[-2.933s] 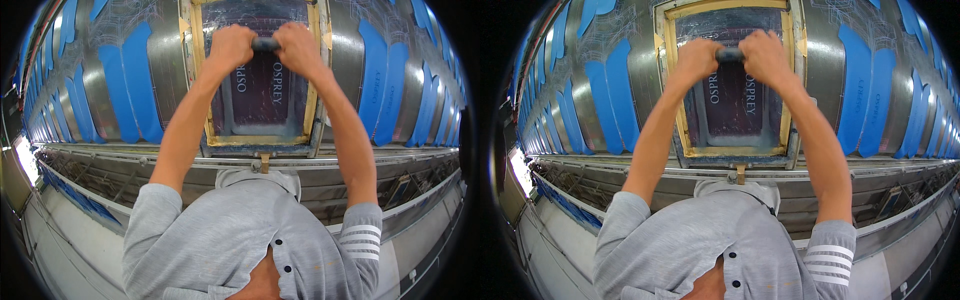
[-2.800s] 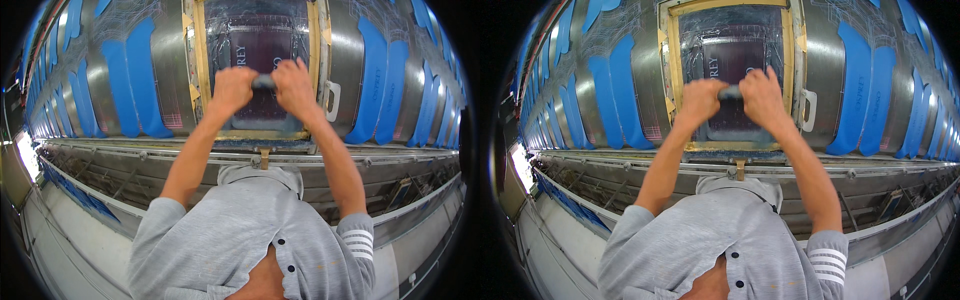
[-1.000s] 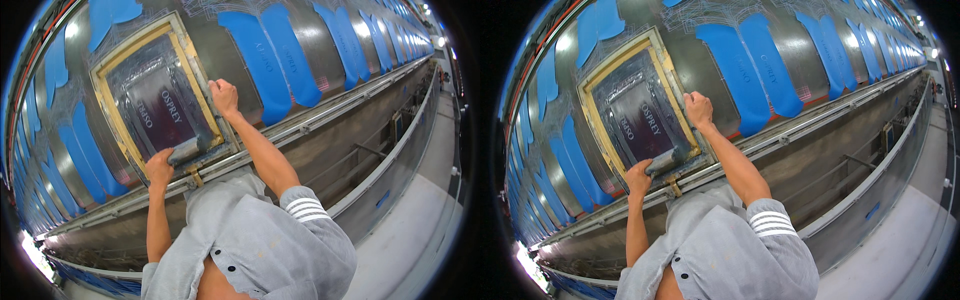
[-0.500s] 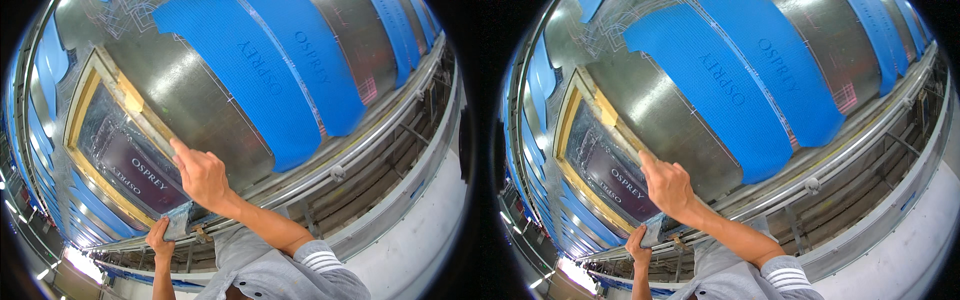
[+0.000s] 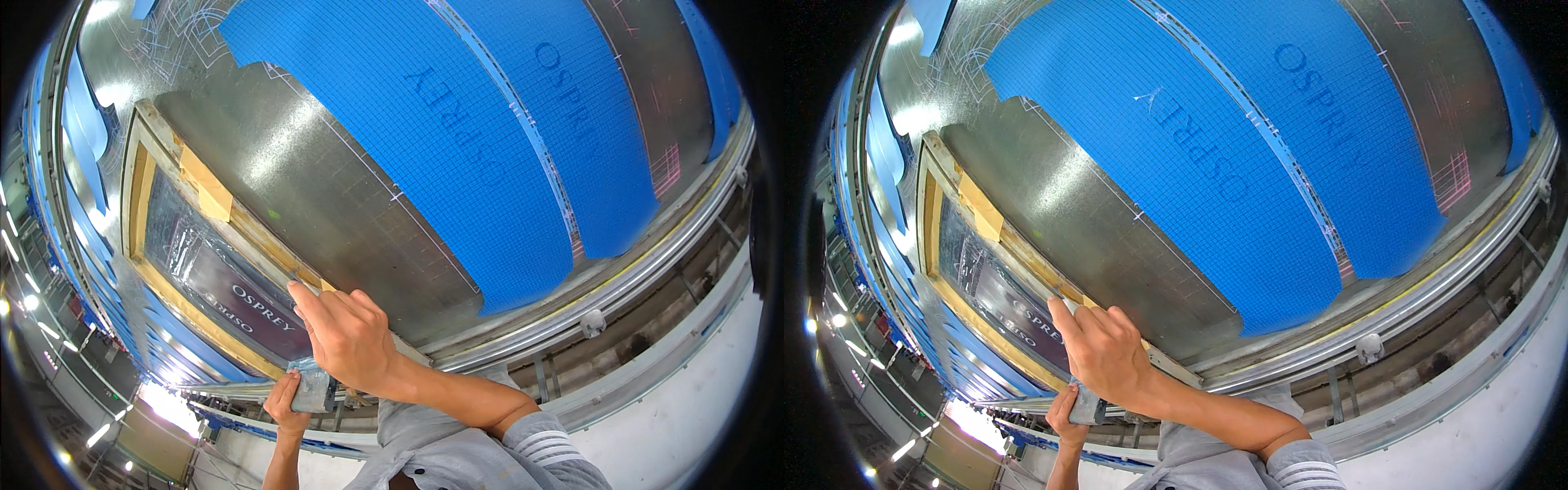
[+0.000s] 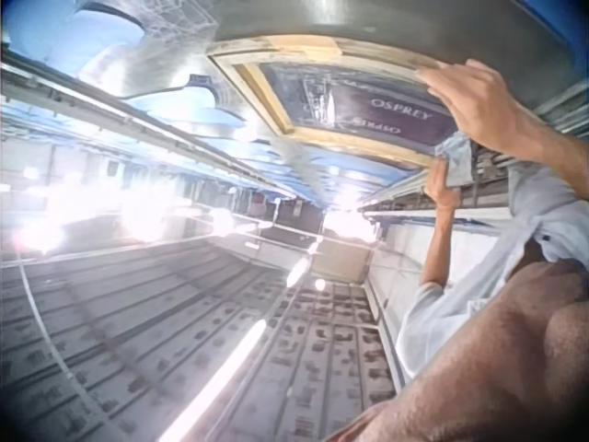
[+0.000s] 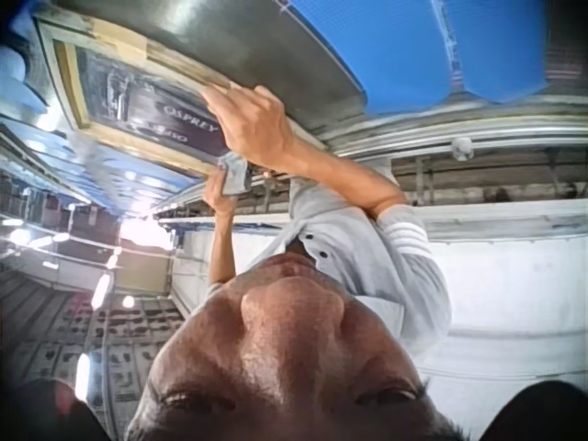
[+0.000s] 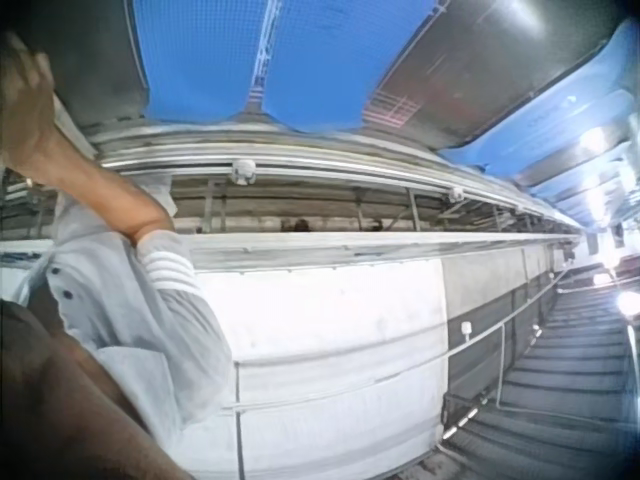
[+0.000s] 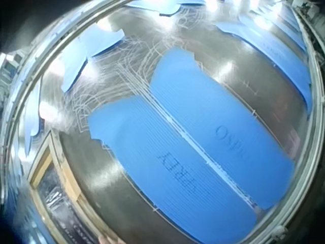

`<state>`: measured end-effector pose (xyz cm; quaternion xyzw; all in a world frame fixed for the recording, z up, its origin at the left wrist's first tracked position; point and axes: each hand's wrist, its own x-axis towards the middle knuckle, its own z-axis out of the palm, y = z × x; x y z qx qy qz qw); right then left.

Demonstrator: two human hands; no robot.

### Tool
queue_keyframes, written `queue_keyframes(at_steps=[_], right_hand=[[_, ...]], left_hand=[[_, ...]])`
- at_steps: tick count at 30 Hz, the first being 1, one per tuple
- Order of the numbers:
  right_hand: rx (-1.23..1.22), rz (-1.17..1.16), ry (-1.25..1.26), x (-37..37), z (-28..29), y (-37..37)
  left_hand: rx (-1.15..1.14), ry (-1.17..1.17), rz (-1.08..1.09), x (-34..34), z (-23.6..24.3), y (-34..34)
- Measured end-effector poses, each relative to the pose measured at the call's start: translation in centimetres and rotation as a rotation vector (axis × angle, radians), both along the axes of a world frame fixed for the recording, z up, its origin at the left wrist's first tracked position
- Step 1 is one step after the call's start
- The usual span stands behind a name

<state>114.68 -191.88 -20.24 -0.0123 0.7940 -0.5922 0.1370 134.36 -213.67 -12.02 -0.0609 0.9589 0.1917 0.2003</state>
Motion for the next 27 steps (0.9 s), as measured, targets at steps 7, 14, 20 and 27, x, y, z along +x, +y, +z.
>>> queue_keyframes(at_steps=[7, 14, 20, 27], right_hand=[[-0.009, -0.011, 0.027, 0.4, -0.2, 0.1], [0.001, -0.043, 0.08, 0.8, -0.6, 0.0], [0.034, -0.076, 0.119, 0.8, -0.5, -0.1], [0.086, -0.144, 0.16, 1.2, -0.6, -0.7]], left_hand=[[-0.015, -0.003, -0.011, 0.8, 0.0, -0.5], [-0.031, -0.052, -0.003, 0.8, 0.2, -0.9], [-0.022, -0.048, -0.001, 0.6, 0.3, -1.0], [-0.05, -0.077, 0.022, 0.6, 0.6, -1.3]])
